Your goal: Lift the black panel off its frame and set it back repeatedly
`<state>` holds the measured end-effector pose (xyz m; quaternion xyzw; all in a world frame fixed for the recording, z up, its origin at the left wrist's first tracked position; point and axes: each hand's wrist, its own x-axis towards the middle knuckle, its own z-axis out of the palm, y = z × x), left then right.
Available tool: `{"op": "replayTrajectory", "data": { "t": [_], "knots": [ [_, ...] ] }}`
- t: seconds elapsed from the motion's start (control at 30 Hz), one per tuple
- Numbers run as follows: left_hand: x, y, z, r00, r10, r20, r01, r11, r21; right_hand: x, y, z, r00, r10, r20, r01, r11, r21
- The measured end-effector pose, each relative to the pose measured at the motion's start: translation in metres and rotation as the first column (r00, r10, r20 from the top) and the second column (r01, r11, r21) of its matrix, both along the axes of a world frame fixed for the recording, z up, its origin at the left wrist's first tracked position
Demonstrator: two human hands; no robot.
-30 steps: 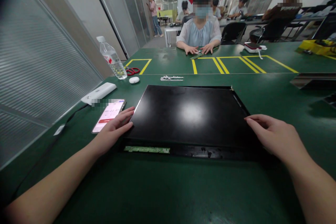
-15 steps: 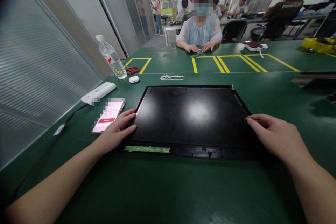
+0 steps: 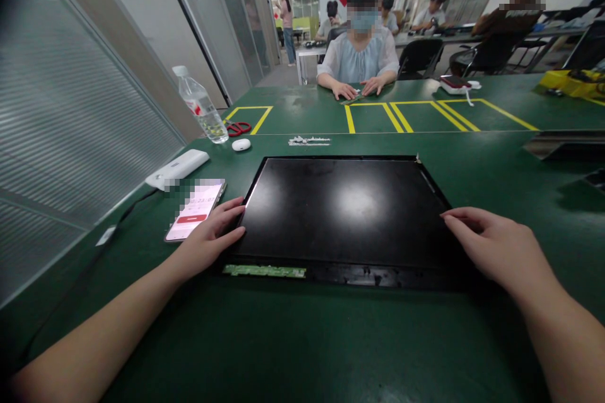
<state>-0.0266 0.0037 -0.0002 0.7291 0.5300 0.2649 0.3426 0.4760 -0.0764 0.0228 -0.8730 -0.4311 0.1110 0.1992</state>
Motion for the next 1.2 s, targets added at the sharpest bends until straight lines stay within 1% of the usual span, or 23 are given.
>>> {"op": "replayTrajectory", "data": {
  "t": [0.1,0.23,0.3,0.53,0.73,0.87,1.03,1.2],
  "knots": [
    [-0.001,0.001,-0.002,1.000,-0.008,-0.006,0.008,1.000,0.006,-0.003,0.001,0.002,1.000,-0.018,-0.007,0.017,0.999,-0.032],
    [-0.002,0.002,-0.004,0.999,-0.018,-0.033,0.018,1.000,0.024,-0.003,0.001,0.002,0.999,0.013,0.041,-0.014,1.000,0.008],
    [-0.002,0.002,-0.004,0.999,-0.018,-0.043,0.019,0.999,0.028,0.000,0.001,0.000,0.998,0.023,0.055,-0.024,1.000,0.006],
    [0.001,0.000,0.000,0.998,0.003,-0.068,-0.001,0.999,0.035,0.006,0.001,-0.007,0.994,0.057,0.092,-0.063,0.996,0.066],
    [0.005,-0.001,0.003,0.997,0.006,-0.081,-0.004,1.000,0.028,0.004,0.000,-0.002,1.000,0.003,0.028,-0.003,1.000,0.014],
    [0.002,0.001,0.001,1.000,0.002,-0.011,-0.002,1.000,0.006,0.003,0.000,0.001,0.999,-0.043,-0.007,0.043,0.997,-0.056],
    [-0.003,0.003,-0.002,0.999,-0.004,0.052,0.007,0.999,-0.052,-0.002,0.001,0.004,0.999,-0.039,-0.017,0.038,0.999,-0.039],
    [-0.001,0.002,-0.002,1.000,-0.016,0.000,0.016,1.000,-0.012,-0.007,0.001,0.009,0.998,-0.062,-0.010,0.062,0.997,-0.048]
  ]
}}
